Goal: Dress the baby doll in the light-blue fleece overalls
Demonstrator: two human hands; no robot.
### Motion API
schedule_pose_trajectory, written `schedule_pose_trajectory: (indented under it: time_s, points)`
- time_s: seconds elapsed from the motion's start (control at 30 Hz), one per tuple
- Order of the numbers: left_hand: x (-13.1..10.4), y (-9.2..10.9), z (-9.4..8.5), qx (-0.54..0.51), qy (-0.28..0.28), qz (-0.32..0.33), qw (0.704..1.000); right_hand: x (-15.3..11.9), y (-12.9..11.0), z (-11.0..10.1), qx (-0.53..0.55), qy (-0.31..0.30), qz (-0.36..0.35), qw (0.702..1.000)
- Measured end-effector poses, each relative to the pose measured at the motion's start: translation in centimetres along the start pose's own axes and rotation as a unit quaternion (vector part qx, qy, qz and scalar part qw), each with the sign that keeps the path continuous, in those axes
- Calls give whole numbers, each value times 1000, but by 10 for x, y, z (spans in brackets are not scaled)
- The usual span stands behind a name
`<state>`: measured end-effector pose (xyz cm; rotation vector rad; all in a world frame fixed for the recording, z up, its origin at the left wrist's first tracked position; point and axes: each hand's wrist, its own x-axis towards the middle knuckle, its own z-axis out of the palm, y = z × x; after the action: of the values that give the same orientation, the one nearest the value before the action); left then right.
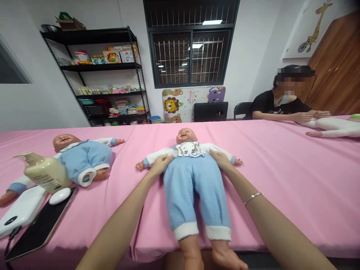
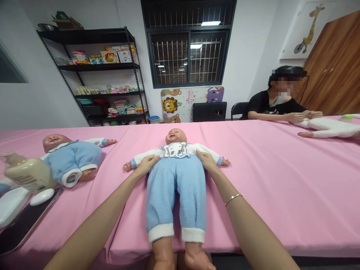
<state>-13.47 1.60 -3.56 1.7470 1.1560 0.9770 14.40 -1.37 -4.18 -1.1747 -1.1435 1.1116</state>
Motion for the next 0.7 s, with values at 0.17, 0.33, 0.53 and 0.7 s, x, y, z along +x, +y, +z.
schedule_pose_trajectory:
  time_s: [0.17, 0.33, 0.53, 0.7]
  points:
    - [1, -8, -4, 20, 2, 63, 998, 3, 11, 4, 14, 20, 14, 1000]
    - [4, -14, -2, 83, 154, 79, 981, 6, 12, 1, 2, 41, -23, 999]
    - [4, -15, -4, 81, 141, 50, 985, 6, 13, 2, -50, 76, -47, 995]
    - [1, -17, -10, 78, 70, 50, 993, 6, 2, 9, 66, 53, -30, 996]
